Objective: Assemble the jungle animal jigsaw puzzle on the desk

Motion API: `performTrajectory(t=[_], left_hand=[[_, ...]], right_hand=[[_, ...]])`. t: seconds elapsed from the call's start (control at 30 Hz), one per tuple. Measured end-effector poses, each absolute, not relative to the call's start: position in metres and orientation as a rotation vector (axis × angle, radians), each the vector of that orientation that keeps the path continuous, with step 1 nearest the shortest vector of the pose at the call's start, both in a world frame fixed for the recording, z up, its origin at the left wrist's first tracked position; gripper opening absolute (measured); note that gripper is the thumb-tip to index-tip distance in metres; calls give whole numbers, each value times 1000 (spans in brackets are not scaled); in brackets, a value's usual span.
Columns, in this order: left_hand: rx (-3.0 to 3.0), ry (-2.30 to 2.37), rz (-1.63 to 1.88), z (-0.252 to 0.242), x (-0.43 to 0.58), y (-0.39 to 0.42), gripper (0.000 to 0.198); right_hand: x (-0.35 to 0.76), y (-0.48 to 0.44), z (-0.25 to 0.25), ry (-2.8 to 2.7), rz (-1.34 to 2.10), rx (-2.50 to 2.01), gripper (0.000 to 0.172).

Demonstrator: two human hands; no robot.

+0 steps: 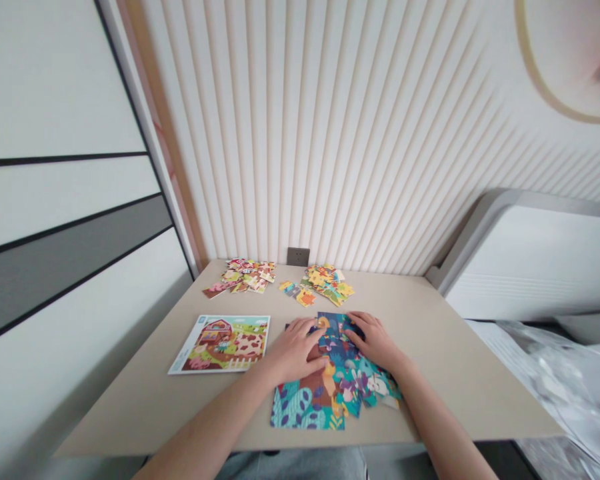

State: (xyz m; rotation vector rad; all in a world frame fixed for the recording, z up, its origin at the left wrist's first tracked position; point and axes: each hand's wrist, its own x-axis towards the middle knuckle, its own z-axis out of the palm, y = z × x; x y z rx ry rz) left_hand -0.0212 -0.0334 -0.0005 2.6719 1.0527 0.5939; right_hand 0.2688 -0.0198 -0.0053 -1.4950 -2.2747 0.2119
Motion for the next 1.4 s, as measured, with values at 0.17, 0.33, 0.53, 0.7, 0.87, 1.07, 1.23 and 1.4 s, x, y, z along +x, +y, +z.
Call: performTrajectory(t=[0.17, 0.33, 0.53, 0.7, 0.87, 1.07, 1.23, 1.4], left_hand=[[2627, 1034, 617, -1, -21, -30, 56], [2598, 1029, 683, 0, -18, -29, 63], [2651, 1031, 813, 4, -15, -32, 44], [2677, 1041, 846, 1, -13, -31, 35], [2674, 1109, 853, 0, -11, -29, 32], [2785, 1078, 850, 3, -10, -31, 24], [2874, 1009, 812, 9, -11, -35, 25], [2798, 1056, 905, 9, -10, -36, 27]], right_hand=[[265, -17, -3, -2154, 270, -1444, 54], [256, -18, 1, -2044, 367, -1343, 25], [264, -15, -2, -1844, 362, -1319, 24], [267, -14, -7, -1640, 575, -1256, 32], [253, -20, -4, -2114, 517, -1252, 50], [244, -22, 1, -2341, 397, -1251, 67], [242, -19, -2, -2235, 439, -1179, 69], [238, -18, -5, -2116, 427, -1133, 46]])
